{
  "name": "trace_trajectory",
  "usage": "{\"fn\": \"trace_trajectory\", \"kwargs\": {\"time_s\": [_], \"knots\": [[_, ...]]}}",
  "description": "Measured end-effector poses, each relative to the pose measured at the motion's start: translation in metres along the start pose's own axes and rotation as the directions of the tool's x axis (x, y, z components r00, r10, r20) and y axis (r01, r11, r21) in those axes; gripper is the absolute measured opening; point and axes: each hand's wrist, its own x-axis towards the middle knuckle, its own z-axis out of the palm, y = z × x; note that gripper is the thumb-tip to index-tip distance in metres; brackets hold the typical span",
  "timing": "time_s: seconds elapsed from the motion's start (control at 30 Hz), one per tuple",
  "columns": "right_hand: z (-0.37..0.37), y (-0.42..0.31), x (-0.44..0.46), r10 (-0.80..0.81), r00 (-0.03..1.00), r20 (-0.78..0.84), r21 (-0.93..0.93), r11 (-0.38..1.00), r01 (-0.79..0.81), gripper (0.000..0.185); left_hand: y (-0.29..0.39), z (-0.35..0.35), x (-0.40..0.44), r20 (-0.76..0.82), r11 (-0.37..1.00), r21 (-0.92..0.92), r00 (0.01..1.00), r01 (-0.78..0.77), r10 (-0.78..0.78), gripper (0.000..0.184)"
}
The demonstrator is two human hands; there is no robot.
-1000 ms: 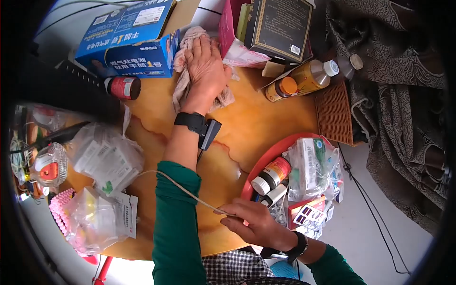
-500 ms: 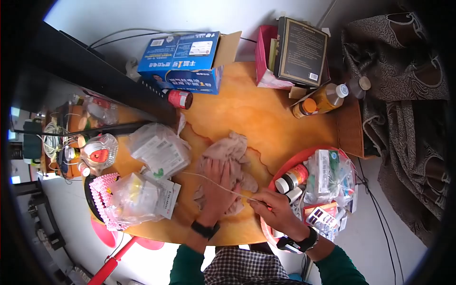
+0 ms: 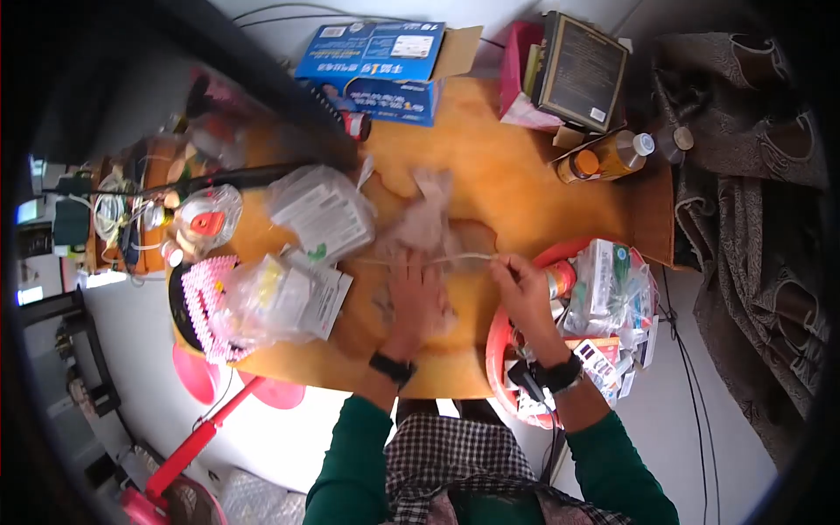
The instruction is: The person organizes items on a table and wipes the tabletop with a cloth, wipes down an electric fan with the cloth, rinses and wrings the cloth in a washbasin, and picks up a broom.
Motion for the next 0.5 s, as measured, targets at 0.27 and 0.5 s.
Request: {"fn": "trace_trajectory", "kwargs": {"time_s": [0.27, 0.5], "knots": [[-0.014, 0.008, 0.004, 0.063, 0.996, 0.065, -0.257, 0.965, -0.045, 0.024, -0.027, -0.049, -0.194, -0.055, 0.997, 0.014, 0.996, 0.074, -0.074, 0.039], [0.065, -0.082, 0.037, -0.533, 0.841, 0.094, -0.611, 0.636, 0.472, 0.047, -0.033, -0.047, -0.19, -0.119, 0.975, -0.028, 0.967, 0.222, -0.223, 0.036]]}}
